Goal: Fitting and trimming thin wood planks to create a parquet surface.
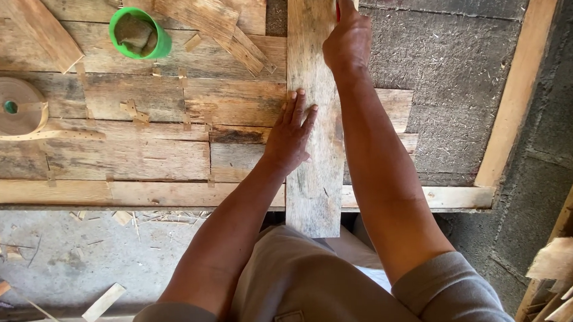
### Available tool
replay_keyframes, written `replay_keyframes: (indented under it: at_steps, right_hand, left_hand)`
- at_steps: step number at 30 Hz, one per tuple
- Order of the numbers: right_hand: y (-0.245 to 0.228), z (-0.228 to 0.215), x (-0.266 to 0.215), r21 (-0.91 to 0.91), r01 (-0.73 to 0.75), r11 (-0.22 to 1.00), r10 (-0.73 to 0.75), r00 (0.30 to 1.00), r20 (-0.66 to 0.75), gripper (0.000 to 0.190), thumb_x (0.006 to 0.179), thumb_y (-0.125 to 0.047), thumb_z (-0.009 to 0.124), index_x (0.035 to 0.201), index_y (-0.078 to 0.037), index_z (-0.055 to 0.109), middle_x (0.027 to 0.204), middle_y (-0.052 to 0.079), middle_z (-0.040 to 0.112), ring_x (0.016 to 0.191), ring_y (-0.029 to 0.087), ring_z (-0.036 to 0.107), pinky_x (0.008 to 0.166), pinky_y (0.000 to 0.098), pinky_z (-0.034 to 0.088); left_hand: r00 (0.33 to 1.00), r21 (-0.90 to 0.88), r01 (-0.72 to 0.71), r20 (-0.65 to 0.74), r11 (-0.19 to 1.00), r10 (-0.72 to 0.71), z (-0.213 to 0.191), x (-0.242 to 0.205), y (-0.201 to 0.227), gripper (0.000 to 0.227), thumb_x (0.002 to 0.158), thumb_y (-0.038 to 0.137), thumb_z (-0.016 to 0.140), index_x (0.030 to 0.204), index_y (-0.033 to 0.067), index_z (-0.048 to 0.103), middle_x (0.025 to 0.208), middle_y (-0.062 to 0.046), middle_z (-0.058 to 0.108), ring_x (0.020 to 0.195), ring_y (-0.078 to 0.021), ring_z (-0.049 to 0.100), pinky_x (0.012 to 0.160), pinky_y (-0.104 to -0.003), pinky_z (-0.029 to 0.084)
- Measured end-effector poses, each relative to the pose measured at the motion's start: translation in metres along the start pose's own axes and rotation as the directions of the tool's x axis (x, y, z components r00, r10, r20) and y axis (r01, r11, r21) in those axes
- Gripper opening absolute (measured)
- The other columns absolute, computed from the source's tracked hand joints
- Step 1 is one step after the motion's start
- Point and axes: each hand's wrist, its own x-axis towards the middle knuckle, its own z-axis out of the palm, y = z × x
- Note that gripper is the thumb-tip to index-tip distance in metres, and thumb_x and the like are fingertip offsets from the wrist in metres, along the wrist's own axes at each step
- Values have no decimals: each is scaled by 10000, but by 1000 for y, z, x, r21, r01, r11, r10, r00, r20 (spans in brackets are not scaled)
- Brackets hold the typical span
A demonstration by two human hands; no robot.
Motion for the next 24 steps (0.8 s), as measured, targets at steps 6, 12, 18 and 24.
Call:
replay_keyframes:
  at_steps: [6,12,18,24]
  right_hand:
    - [8,8,-1,-11,35,999,-35,999,-39,592,907,171,500,1436,-94,507,1213,178,704,825,176,750,534,239,618]
    - [-7,-8,-16,-33,-34,999,35,999,23,508,978,114,507,1425,-125,529,1164,170,726,807,194,754,530,262,656]
    - [-2,-5,-22,-3,-7,1000,7,1000,23,559,953,130,508,1438,-147,529,1149,149,745,783,180,745,525,252,635]
    - [0,-3,-25,-12,-16,1000,16,1000,19,625,891,188,440,1447,-97,459,1266,194,666,610,150,732,376,243,596]
  left_hand:
    - [1000,18,-7,-7,1000,7,0,-1,1,1311,521,381,1000,1592,66,313,1679,-292,27,1578,-443,84,1293,-494,208]
    - [999,30,4,32,1000,-5,-6,1,3,1326,515,411,1000,1589,63,305,1672,-295,25,1573,-445,78,1290,-496,200]
    - [1000,46,0,19,999,-1,-1,0,1,1329,523,425,998,1597,75,297,1680,-290,18,1578,-434,71,1293,-483,196]
    - [999,56,12,42,998,-14,-4,1,3,1338,526,430,995,1604,84,282,1683,-275,12,1581,-417,71,1299,-461,195]
